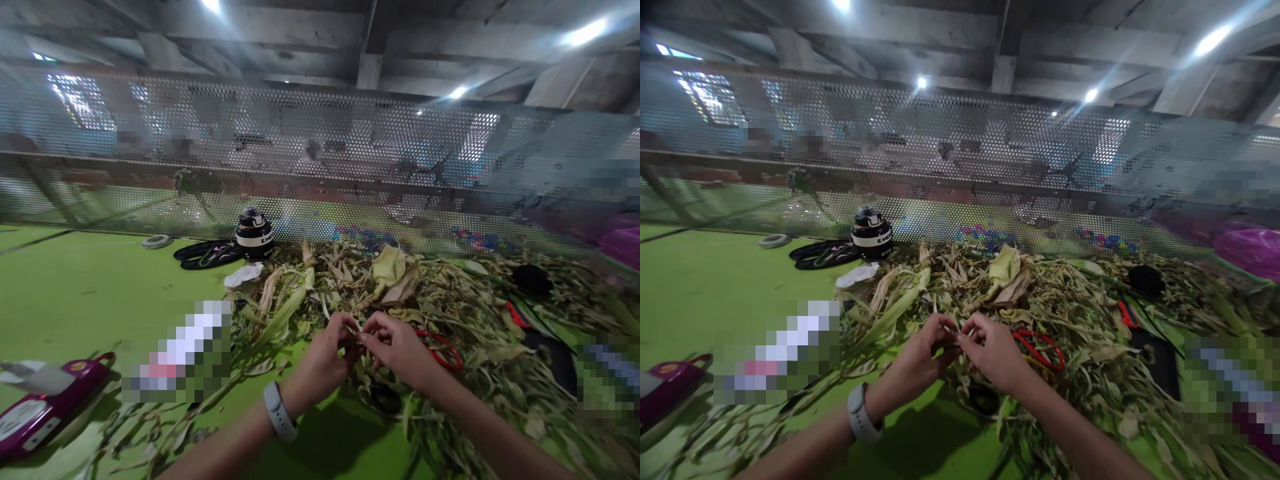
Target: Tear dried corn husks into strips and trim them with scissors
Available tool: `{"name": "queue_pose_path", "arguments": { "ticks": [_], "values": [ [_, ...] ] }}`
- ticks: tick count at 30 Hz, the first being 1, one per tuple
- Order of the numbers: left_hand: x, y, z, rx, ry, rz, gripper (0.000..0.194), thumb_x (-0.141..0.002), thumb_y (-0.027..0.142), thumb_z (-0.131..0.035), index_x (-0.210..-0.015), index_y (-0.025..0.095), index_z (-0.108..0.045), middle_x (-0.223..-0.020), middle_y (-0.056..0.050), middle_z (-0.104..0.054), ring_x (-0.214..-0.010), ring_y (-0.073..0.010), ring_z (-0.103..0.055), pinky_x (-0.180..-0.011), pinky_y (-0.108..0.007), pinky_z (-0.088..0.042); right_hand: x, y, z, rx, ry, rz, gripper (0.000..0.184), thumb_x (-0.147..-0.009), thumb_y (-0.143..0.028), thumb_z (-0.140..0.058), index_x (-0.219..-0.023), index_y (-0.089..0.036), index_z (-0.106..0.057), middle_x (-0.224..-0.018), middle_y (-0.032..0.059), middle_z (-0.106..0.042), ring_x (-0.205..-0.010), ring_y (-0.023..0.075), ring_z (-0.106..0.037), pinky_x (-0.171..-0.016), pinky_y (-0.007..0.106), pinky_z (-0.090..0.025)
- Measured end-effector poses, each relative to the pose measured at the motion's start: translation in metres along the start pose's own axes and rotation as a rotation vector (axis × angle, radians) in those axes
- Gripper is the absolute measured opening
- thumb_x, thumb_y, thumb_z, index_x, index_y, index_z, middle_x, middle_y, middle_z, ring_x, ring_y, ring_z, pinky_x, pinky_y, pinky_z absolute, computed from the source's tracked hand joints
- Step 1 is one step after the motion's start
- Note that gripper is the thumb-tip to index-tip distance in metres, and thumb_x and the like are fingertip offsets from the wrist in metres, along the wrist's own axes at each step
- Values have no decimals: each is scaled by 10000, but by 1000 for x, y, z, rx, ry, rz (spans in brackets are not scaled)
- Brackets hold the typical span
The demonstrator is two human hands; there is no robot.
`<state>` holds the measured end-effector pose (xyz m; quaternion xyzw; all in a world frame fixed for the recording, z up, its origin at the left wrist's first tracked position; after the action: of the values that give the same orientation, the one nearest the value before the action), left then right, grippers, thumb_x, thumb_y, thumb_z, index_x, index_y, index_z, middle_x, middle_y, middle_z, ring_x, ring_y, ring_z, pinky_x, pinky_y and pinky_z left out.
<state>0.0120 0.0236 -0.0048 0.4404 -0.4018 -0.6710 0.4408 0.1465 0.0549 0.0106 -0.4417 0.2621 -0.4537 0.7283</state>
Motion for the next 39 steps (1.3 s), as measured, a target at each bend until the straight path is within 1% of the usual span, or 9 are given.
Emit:
{"name": "queue_pose_path", "arguments": {
  "ticks": [5,8,14,19,21,23,27,31,39],
  "values": [
    [0,1,-1,0,-65,16,204,-769,216,-538,-954,196,-453,-770,-28,-629,-693,-158,-575,-600,-227,-389,1,-4,6,255,62,124,104,-777,-259,-512,-712,-187,-553,-643,-18,-531,-568,117,-511,-525,224,-390],
    [-2,1,1,6,-152,9,113,-764,234,-545,-858,175,-523,-732,-13,-594,-662,-138,-535,-582,-212,-381,0,-6,11,339,107,175,116,-734,-267,-582,-671,-175,-612,-686,-1,-513,-646,128,-474,-580,234,-367],
    [-3,-3,2,145,-380,128,207,-796,310,-512,-782,138,-626,-660,9,-542,-599,-108,-459,-570,-202,-373,-4,4,6,-33,91,13,188,-728,-333,-590,-713,-146,-596,-611,-21,-502,-555,96,-411,-514,210,-339],
    [6,10,-6,122,-560,78,221,-783,342,-542,-848,180,-678,-771,-21,-583,-730,-145,-518,-698,-229,-405,-11,10,8,-233,241,2,253,-697,-399,-603,-701,-152,-552,-610,-32,-481,-574,97,-409,-542,217,-340],
    [8,13,-9,141,-553,68,215,-779,347,-550,-849,196,-687,-820,-28,-584,-783,-153,-523,-754,-240,-399,-13,14,12,-308,320,-12,274,-679,-418,-618,-701,-155,-545,-604,-38,-474,-568,93,-404,-542,215,-338],
    [8,12,-10,216,-503,151,215,-767,348,-569,-857,192,-687,-837,-29,-596,-790,-153,-524,-762,-245,-397,-15,16,13,-385,329,-41,298,-667,-439,-631,-696,-158,-534,-578,-51,-454,-528,81,-386,-509,208,-319],
    [7,2,-9,397,-386,369,225,-720,327,-630,-873,165,-665,-725,0,-586,-654,-110,-481,-638,-216,-379,-14,14,8,-448,55,-166,371,-730,-525,-543,-656,-164,-499,-497,-70,-405,-427,64,-333,-421,203,-243],
    [7,-3,-9,488,-341,426,196,-698,295,-651,-833,152,-656,-651,22,-530,-567,-78,-400,-549,-191,-321,-9,7,5,-375,-98,-152,333,-677,-460,-634,-650,-146,-527,-525,-63,-433,-454,59,-337,-441,196,-254],
    [10,-2,-11,479,-451,467,210,-708,347,-637,-777,148,-639,-587,31,-495,-533,-73,-408,-515,-193,-307,-15,12,3,-222,88,21,263,-736,-396,-575,-656,-153,-515,-572,-57,-416,-524,73,-342,-500,200,-288]
  ]
}}
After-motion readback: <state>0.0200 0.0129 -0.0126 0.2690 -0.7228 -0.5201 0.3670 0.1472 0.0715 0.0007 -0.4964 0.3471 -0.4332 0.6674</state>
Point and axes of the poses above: each hand's wrist, its own x-axis away from the middle knuckle, its own z-axis out of the back of the hand, y = z × x, the point moved 3 cm from there along -x, towards the middle knuckle
